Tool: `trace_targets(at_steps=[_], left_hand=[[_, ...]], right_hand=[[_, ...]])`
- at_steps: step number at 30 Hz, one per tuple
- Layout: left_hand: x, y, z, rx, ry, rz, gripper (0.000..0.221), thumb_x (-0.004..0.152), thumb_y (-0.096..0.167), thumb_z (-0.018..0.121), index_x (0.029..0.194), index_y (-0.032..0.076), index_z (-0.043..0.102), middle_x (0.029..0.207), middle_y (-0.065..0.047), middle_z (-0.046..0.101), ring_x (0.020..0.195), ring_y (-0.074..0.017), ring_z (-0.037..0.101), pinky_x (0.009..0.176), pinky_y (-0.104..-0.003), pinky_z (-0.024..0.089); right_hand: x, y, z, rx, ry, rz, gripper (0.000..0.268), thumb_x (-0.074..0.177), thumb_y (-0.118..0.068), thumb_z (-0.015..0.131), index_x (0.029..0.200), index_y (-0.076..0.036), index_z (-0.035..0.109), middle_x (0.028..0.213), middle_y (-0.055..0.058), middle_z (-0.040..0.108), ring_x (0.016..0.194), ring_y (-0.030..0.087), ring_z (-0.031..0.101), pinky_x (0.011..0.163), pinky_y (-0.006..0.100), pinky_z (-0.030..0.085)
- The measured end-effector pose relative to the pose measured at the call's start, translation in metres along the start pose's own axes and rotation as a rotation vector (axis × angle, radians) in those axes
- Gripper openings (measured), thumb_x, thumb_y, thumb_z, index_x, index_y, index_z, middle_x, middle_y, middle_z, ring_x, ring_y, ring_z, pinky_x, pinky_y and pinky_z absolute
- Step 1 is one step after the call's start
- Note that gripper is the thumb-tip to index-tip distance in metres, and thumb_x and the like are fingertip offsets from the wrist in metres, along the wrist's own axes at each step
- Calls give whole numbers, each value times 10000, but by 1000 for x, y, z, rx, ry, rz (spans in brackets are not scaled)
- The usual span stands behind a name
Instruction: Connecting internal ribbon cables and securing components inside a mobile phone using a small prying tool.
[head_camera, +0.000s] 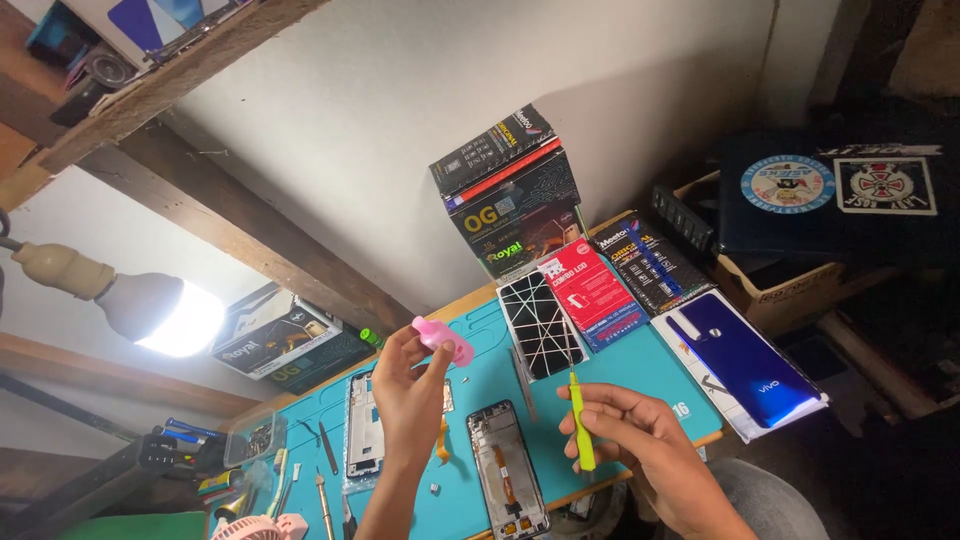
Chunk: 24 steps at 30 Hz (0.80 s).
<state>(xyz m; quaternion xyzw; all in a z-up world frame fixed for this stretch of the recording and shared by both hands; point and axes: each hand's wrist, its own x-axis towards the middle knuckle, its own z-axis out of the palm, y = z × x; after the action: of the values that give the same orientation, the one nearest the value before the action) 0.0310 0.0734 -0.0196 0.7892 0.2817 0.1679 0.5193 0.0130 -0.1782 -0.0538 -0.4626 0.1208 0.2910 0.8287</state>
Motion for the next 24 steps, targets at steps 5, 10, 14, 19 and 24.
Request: trace_targets(at_steps=[5,10,14,19,24], left_hand=[[24,-36,8,67,19,47,366,919,214,813,1264,117,738,1189,-52,816,1079,-195,767,917,-347,642],[35,-56,13,127,1,81,405,934,226,787,1316,110,718,1216,-45,806,1080,-186,755,932,-365,639],[37,-56,13,172,2,104,458,934,259,784,1359,109,701,1246,-59,800,1105,-203,755,904,-378,651],[34,-61,14,249,-44,207,402,936,258,799,1306,140,700,1214,-41,814,1092,-226,765,896,-415,636],[36,-65,15,252,-60,157,466,944,284,787,1372,147,664,1231,-51,806,1094,-209,768,885,-407,638]], right_hand=[[6,5,1,-35,16,-24,450,971,-61,666,1344,119,842,923,302,813,749,395,716,762,488,599],[11,11,-2,-47,17,-55,444,966,-49,663,1328,131,848,897,292,821,731,378,714,756,477,586],[13,14,-4,-23,13,-63,441,971,-28,654,1331,141,845,890,300,819,751,374,712,794,450,580],[14,16,-5,-34,11,-86,430,983,-19,643,1326,140,848,908,284,820,780,370,703,797,460,576],[13,14,-2,-48,96,-63,395,960,17,700,1306,116,863,981,311,843,897,397,751,844,488,604]])
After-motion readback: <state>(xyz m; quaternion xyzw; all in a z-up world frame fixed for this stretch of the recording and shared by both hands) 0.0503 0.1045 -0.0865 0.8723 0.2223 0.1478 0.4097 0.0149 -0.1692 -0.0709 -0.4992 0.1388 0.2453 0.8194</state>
